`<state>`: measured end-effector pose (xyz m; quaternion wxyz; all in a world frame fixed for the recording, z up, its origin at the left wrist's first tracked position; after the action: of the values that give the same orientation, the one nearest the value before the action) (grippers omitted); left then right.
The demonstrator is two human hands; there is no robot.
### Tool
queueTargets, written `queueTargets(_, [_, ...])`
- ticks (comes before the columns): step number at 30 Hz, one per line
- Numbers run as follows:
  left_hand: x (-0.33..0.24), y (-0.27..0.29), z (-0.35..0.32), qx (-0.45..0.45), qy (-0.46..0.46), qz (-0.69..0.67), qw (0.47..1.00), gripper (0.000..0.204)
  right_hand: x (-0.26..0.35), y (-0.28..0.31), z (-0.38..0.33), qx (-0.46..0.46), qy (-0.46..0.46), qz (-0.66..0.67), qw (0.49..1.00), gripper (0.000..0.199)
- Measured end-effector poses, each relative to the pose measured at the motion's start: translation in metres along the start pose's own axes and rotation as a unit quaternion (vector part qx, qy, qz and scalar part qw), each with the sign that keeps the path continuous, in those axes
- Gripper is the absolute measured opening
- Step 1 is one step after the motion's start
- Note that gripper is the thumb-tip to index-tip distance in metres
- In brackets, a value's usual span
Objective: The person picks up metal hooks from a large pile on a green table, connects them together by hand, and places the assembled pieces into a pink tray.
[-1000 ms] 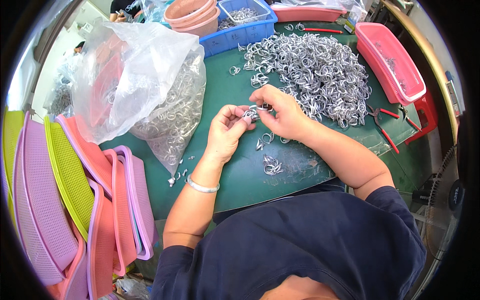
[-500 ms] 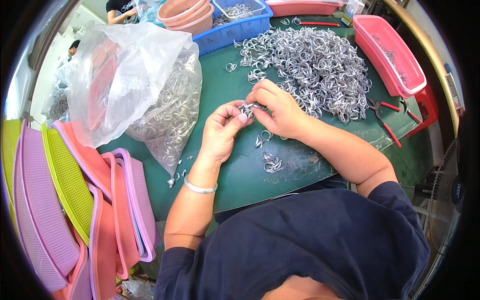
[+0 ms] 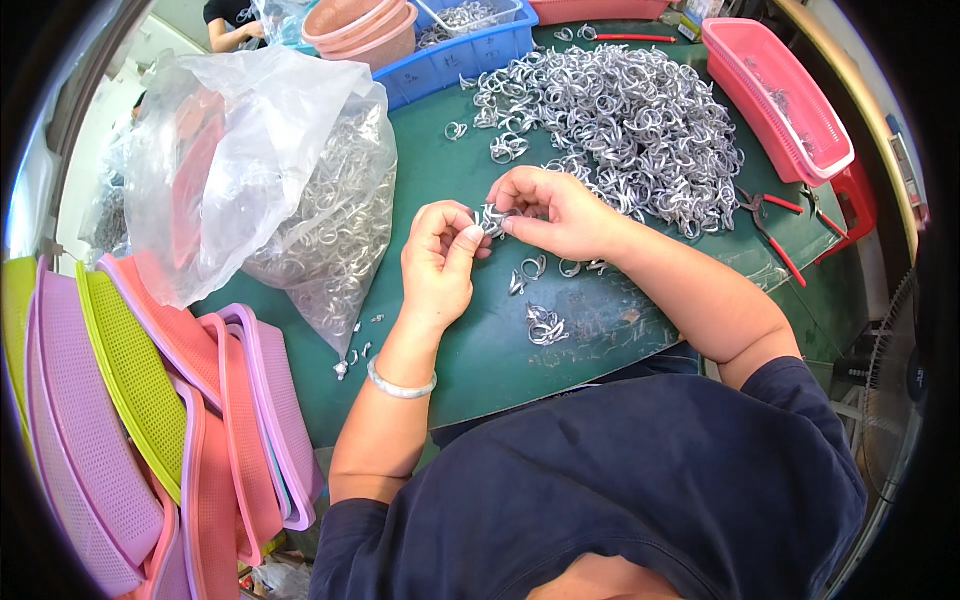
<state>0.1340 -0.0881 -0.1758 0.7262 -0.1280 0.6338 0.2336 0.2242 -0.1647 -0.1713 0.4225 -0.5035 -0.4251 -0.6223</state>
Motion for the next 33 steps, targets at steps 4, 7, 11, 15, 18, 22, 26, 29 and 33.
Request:
queueTargets(4, [0.009, -0.005, 0.0, 0.009, 0.09, -0.155, 0.984, 0.004, 0.012, 0.002, -0.002, -0.026, 0.035, -0.079, 0.996, 0.019])
queueTargets(7, [0.014, -0.013, -0.002, 0.066, 0.136, -0.281, 0.948, 0.007, 0.006, 0.005, -0.002, -0.053, 0.025, 0.045, 0.997, 0.024])
queueTargets(11, [0.018, -0.013, -0.001, 0.083, 0.163, -0.318, 0.93, 0.004, -0.003, 0.0, -0.001, -0.008, -0.053, 0.211, 0.976, 0.039])
queueTargets(15, [0.018, -0.012, 0.0, 0.092, 0.155, -0.361, 0.915, 0.004, 0.003, -0.004, 0.0, 0.034, -0.021, 0.166, 0.985, 0.046])
queueTargets(18, [0.019, -0.012, 0.0, 0.101, 0.15, -0.372, 0.91, 0.004, 0.0, -0.003, 0.001, 0.036, -0.026, 0.187, 0.981, 0.05])
queueTargets(22, [0.019, -0.013, 0.001, 0.102, 0.146, -0.377, 0.909, 0.006, 0.002, -0.003, 0.001, 0.051, -0.013, 0.176, 0.983, 0.048])
queueTargets(26, [0.02, -0.013, 0.0, 0.087, 0.168, -0.386, 0.903, 0.012, 0.005, -0.005, 0.0, 0.072, -0.017, 0.162, 0.984, 0.041])
queueTargets(29, [0.021, -0.013, 0.0, 0.07, 0.162, -0.35, 0.92, 0.02, 0.001, 0.001, 0.002, 0.048, -0.005, 0.156, 0.987, 0.034])
queueTargets(33, [0.023, -0.013, 0.0, 0.072, 0.15, -0.306, 0.937, 0.026, 0.003, 0.005, 0.001, 0.011, 0.004, 0.163, 0.987, 0.021])
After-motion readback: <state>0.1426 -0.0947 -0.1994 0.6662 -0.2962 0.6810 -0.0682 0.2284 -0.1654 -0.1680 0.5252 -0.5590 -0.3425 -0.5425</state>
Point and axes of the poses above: each hand's wrist, its own z-axis towards the middle knuckle, its own y-axis out of the back of the hand, x = y × z, the point moved 9 cm from there along z, towards the middle knuckle, and after that the axes turned 7 degrees about z, right-handed, at the moved point
